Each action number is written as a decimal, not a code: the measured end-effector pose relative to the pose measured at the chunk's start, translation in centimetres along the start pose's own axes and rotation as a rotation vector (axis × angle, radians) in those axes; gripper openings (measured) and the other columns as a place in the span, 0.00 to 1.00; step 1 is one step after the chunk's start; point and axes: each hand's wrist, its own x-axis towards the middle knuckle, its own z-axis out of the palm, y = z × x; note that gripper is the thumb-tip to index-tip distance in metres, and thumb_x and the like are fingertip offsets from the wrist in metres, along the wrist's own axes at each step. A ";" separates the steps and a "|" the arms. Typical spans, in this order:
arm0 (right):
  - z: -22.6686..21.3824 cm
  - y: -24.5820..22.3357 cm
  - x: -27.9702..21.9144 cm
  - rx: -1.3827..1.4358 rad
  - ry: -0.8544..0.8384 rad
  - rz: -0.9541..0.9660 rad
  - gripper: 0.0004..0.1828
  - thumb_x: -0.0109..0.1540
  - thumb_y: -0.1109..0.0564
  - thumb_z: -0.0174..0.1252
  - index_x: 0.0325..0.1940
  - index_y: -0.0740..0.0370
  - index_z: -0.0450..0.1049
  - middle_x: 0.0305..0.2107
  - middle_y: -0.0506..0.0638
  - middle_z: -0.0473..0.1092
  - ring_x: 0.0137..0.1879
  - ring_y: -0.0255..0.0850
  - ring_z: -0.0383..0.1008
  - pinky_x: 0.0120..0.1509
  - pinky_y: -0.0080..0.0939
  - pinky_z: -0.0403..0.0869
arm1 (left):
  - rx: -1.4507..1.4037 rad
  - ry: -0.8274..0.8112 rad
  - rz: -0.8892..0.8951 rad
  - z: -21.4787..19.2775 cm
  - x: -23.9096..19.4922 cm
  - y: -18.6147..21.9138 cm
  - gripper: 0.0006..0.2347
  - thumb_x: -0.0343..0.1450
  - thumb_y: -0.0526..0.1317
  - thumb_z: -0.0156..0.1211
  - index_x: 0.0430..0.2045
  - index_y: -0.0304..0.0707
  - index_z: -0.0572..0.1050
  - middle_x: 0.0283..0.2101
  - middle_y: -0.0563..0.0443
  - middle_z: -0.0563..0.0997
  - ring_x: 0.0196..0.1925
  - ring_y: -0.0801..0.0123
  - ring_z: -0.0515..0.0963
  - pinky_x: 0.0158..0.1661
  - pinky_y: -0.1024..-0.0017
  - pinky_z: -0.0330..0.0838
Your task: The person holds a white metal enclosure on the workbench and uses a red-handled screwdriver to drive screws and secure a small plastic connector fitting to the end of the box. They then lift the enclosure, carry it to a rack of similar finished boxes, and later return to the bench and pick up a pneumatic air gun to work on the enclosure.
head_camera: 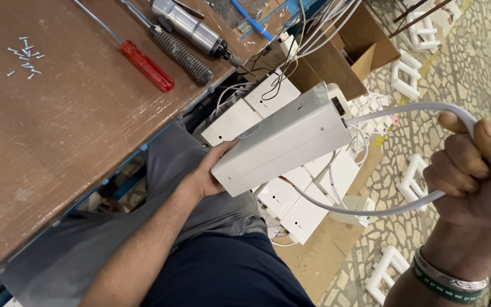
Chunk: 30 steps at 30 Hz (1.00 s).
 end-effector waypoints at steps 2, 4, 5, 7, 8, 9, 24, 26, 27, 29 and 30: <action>-0.1 0.1 0.0 0.011 -0.001 0.000 0.21 0.74 0.50 0.46 0.58 0.72 0.71 0.14 0.35 0.49 0.17 0.24 0.44 0.20 0.24 0.50 | -0.007 0.007 -0.008 -0.2 0.1 0.0 0.24 0.73 0.55 0.54 0.54 0.34 0.75 0.43 0.46 0.83 0.40 0.66 0.86 0.35 0.66 0.84; -0.1 0.2 0.0 0.029 -0.006 0.008 0.22 0.73 0.50 0.46 0.59 0.72 0.71 0.14 0.36 0.49 0.17 0.24 0.44 0.20 0.24 0.50 | -0.038 -0.006 -0.037 -0.2 0.0 0.0 0.24 0.73 0.56 0.53 0.54 0.35 0.75 0.43 0.46 0.83 0.39 0.65 0.86 0.34 0.65 0.84; 0.0 0.2 0.0 0.030 -0.006 0.009 0.22 0.73 0.50 0.46 0.59 0.72 0.71 0.14 0.36 0.49 0.17 0.24 0.44 0.20 0.24 0.50 | -0.038 -0.005 -0.038 -0.4 0.1 -0.1 0.24 0.73 0.56 0.53 0.54 0.35 0.75 0.43 0.46 0.83 0.39 0.65 0.86 0.34 0.65 0.84; 0.2 0.2 0.0 -0.017 0.012 0.008 0.21 0.73 0.50 0.46 0.58 0.71 0.71 0.14 0.35 0.49 0.17 0.24 0.44 0.20 0.24 0.50 | -0.070 -0.023 -0.050 -0.7 0.4 -0.2 0.24 0.72 0.56 0.53 0.53 0.36 0.75 0.43 0.47 0.83 0.40 0.65 0.86 0.34 0.64 0.85; 0.3 0.2 0.0 -0.017 0.012 0.007 0.21 0.73 0.50 0.46 0.58 0.71 0.71 0.14 0.35 0.49 0.17 0.24 0.44 0.20 0.24 0.50 | -0.070 -0.024 -0.050 -0.8 0.4 -0.2 0.24 0.72 0.56 0.53 0.53 0.36 0.75 0.43 0.47 0.83 0.40 0.65 0.86 0.34 0.64 0.85; 0.4 0.2 -0.1 -0.050 0.017 0.001 0.21 0.72 0.50 0.46 0.59 0.71 0.71 0.14 0.35 0.49 0.18 0.24 0.44 0.20 0.24 0.50 | -0.071 -0.030 -0.044 -0.9 0.5 -0.3 0.24 0.72 0.56 0.54 0.53 0.36 0.75 0.43 0.47 0.83 0.40 0.65 0.86 0.33 0.63 0.84; -0.5 0.9 0.4 0.099 -0.051 0.036 0.22 0.75 0.51 0.43 0.61 0.73 0.70 0.15 0.36 0.51 0.19 0.24 0.47 0.21 0.23 0.52 | 0.008 0.029 -0.049 -0.9 0.6 -0.4 0.27 0.71 0.60 0.51 0.56 0.40 0.74 0.48 0.46 0.81 0.46 0.58 0.83 0.34 0.53 0.81; -0.5 1.0 0.6 0.146 -0.069 0.047 0.22 0.76 0.52 0.43 0.62 0.74 0.70 0.15 0.36 0.51 0.19 0.24 0.47 0.21 0.23 0.52 | 0.012 0.034 -0.048 -0.7 0.6 -0.4 0.27 0.70 0.60 0.50 0.56 0.42 0.74 0.49 0.46 0.81 0.47 0.57 0.83 0.35 0.51 0.80; -0.5 1.1 0.7 0.178 -0.081 0.053 0.22 0.76 0.53 0.42 0.61 0.75 0.70 0.15 0.37 0.51 0.19 0.24 0.47 0.20 0.23 0.53 | 0.022 0.018 -0.051 -0.8 0.6 -0.5 0.27 0.71 0.60 0.48 0.57 0.42 0.73 0.49 0.45 0.80 0.47 0.55 0.83 0.36 0.50 0.80; -0.5 1.2 0.9 0.212 -0.097 0.061 0.22 0.77 0.53 0.41 0.61 0.76 0.70 0.15 0.37 0.51 0.19 0.25 0.47 0.20 0.23 0.53 | 0.030 0.006 -0.051 -0.9 0.7 -0.5 0.27 0.71 0.61 0.47 0.57 0.42 0.72 0.50 0.44 0.80 0.47 0.53 0.82 0.37 0.49 0.80; -0.5 1.3 0.8 0.214 -0.098 0.061 0.22 0.77 0.53 0.41 0.61 0.75 0.70 0.15 0.37 0.52 0.18 0.24 0.47 0.20 0.23 0.53 | 0.032 -0.013 -0.056 -1.0 0.7 -0.5 0.27 0.72 0.61 0.45 0.58 0.42 0.72 0.50 0.43 0.80 0.47 0.51 0.82 0.38 0.49 0.80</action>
